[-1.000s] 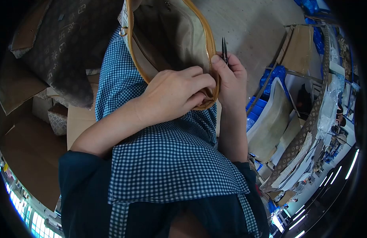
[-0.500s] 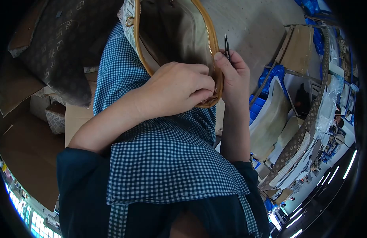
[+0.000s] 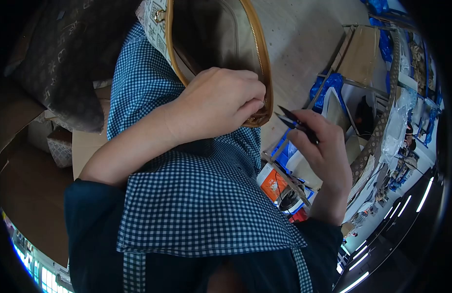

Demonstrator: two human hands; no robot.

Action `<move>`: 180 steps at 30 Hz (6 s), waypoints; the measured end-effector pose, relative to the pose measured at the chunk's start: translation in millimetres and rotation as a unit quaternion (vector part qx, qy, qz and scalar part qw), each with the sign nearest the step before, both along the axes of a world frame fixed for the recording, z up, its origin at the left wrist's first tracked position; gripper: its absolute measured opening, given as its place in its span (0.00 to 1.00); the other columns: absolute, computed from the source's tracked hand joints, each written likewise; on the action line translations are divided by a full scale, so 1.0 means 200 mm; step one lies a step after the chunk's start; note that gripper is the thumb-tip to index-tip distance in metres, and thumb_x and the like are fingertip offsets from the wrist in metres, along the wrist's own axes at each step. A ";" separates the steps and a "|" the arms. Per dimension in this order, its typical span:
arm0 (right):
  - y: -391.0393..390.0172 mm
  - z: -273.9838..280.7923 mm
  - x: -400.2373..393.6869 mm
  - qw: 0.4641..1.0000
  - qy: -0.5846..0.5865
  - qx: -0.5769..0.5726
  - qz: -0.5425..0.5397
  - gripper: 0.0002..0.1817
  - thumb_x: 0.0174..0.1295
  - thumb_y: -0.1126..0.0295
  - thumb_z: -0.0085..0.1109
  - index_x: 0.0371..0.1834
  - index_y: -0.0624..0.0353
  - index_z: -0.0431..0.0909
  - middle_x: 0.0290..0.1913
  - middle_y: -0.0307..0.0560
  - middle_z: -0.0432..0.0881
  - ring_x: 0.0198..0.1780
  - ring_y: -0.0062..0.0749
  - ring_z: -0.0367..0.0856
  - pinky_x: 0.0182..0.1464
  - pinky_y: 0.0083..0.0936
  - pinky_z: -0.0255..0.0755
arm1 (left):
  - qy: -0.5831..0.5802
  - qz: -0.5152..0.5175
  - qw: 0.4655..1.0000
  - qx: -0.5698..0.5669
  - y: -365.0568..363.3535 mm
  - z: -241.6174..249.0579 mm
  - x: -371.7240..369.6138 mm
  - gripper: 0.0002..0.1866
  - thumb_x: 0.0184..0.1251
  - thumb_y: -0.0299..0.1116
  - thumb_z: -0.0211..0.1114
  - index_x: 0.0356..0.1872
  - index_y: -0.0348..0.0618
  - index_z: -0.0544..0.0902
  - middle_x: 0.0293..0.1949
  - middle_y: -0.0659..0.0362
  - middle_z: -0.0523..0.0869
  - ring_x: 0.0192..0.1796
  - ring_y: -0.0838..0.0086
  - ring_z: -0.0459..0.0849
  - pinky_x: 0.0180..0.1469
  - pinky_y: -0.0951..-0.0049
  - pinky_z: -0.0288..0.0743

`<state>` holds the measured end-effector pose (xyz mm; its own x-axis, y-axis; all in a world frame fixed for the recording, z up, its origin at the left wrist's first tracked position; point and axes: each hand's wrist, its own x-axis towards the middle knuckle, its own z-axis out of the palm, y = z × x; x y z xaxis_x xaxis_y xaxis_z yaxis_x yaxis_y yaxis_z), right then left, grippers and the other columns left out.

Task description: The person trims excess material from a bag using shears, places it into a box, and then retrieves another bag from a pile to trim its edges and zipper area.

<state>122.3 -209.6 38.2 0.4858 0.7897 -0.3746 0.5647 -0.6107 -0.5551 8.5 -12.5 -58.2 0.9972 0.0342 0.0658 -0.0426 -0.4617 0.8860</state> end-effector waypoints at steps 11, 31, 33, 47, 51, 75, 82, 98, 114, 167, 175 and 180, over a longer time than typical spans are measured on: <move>0.23 0.09 -0.03 0.948 -0.123 -0.218 0.195 0.10 0.61 0.65 0.63 0.31 0.62 0.83 0.23 0.49 0.81 0.23 0.40 0.82 0.29 0.33 0.72 | -0.018 -0.014 1.000 -0.002 0.00 0.00 0.02 0.07 0.65 0.31 0.62 0.32 0.38 0.85 0.31 0.56 0.83 0.34 0.65 0.85 0.38 0.65 0.80; 0.36 0.13 -0.02 0.910 -0.163 -0.247 0.290 0.11 0.58 0.66 0.65 0.22 0.61 0.83 0.18 0.49 0.79 0.21 0.40 0.81 0.27 0.35 0.73 | -0.038 -0.015 0.999 -0.017 -0.01 -0.02 0.02 0.07 0.66 0.30 0.63 0.31 0.39 0.84 0.31 0.56 0.82 0.32 0.66 0.84 0.35 0.68 0.79; 0.35 0.12 -0.02 0.909 -0.171 -0.239 0.296 0.11 0.58 0.66 0.65 0.22 0.61 0.83 0.18 0.49 0.79 0.21 0.40 0.81 0.27 0.35 0.73 | -0.080 -0.009 0.997 -0.010 -0.01 -0.05 0.02 0.04 0.65 0.28 0.64 0.33 0.39 0.84 0.29 0.58 0.81 0.28 0.72 0.81 0.29 0.74 0.75; 0.34 0.11 0.00 0.916 -0.173 -0.203 0.299 0.12 0.59 0.66 0.65 0.22 0.61 0.84 0.16 0.48 0.78 0.18 0.37 0.79 0.27 0.32 0.71 | -0.057 -0.011 0.998 -0.009 -0.01 -0.03 0.03 0.05 0.66 0.29 0.63 0.32 0.39 0.84 0.30 0.57 0.81 0.30 0.69 0.82 0.32 0.71 0.77; 0.35 0.10 -0.01 0.910 -0.171 -0.209 0.315 0.11 0.60 0.67 0.65 0.23 0.61 0.84 0.16 0.47 0.79 0.18 0.36 0.79 0.26 0.31 0.71 | -0.084 -0.007 0.996 -0.010 -0.01 -0.05 0.02 0.04 0.65 0.28 0.63 0.33 0.39 0.83 0.29 0.58 0.80 0.28 0.72 0.81 0.28 0.74 0.75; 0.33 0.08 -0.01 0.916 -0.149 -0.238 0.287 0.12 0.61 0.67 0.62 0.24 0.62 0.84 0.19 0.49 0.80 0.23 0.40 0.81 0.29 0.35 0.73 | -0.056 -0.009 0.998 0.000 -0.02 -0.05 0.02 0.05 0.66 0.29 0.63 0.33 0.38 0.83 0.30 0.56 0.80 0.29 0.69 0.82 0.30 0.72 0.76; 0.30 0.09 0.01 0.931 -0.135 -0.224 0.256 0.11 0.61 0.67 0.62 0.25 0.63 0.83 0.18 0.48 0.78 0.20 0.36 0.79 0.27 0.30 0.71 | -0.046 0.014 0.999 -0.017 0.00 -0.03 0.01 0.06 0.67 0.29 0.62 0.33 0.38 0.83 0.30 0.56 0.81 0.30 0.67 0.83 0.32 0.70 0.78; 0.06 -0.34 -0.08 0.922 0.140 0.152 -0.327 0.15 0.69 0.60 0.59 0.41 0.64 0.78 0.25 0.36 0.75 0.24 0.15 0.71 0.25 0.16 0.68 | -0.089 0.142 0.980 -0.103 0.00 -0.03 0.00 0.08 0.68 0.30 0.60 0.32 0.38 0.83 0.28 0.55 0.80 0.29 0.64 0.83 0.32 0.67 0.77; 0.11 -0.50 -0.16 0.876 0.218 0.214 -0.373 0.11 0.68 0.67 0.60 0.41 0.66 0.83 0.27 0.37 0.81 0.27 0.16 0.76 0.30 0.18 0.69 | -0.076 -0.074 0.991 -0.081 0.06 -0.04 -0.12 0.08 0.64 0.34 0.68 0.29 0.40 0.86 0.33 0.58 0.88 0.36 0.69 0.85 0.37 0.71 0.79; 0.13 -0.31 -0.18 0.960 0.085 0.228 -0.139 0.23 0.56 0.77 0.55 0.57 0.66 0.79 0.31 0.45 0.81 0.31 0.18 0.75 0.36 0.19 0.72 | -0.176 -0.033 0.938 0.297 0.09 0.20 -0.43 0.05 0.55 0.25 0.67 0.33 0.45 0.85 0.28 0.66 0.79 0.35 0.77 0.80 0.74 0.48 0.58; 0.10 -0.09 -0.24 0.978 0.200 0.054 -0.002 0.16 0.63 0.75 0.52 0.52 0.71 0.80 0.28 0.43 0.81 0.25 0.18 0.74 0.31 0.17 0.70 | -0.156 0.098 0.901 0.393 0.20 0.18 -0.55 0.32 0.66 0.31 0.58 0.73 0.55 0.67 0.68 0.54 0.73 0.76 0.62 0.65 0.75 0.37 0.46; 0.21 -0.04 -0.37 0.980 0.168 0.078 0.076 0.16 0.65 0.74 0.51 0.51 0.70 0.80 0.27 0.42 0.79 0.25 0.18 0.72 0.31 0.17 0.70 | -0.141 0.132 0.879 0.436 0.26 0.22 -0.65 0.02 0.55 0.29 0.64 0.26 0.46 0.84 0.30 0.65 0.76 0.43 0.73 0.79 0.76 0.40 0.50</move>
<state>49.2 -166.8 29.8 0.2292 0.9038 -0.3614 0.4115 -0.4265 -0.8055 -121.1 38.5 -14.3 0.9018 0.0767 0.4254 0.0077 -0.9868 0.1616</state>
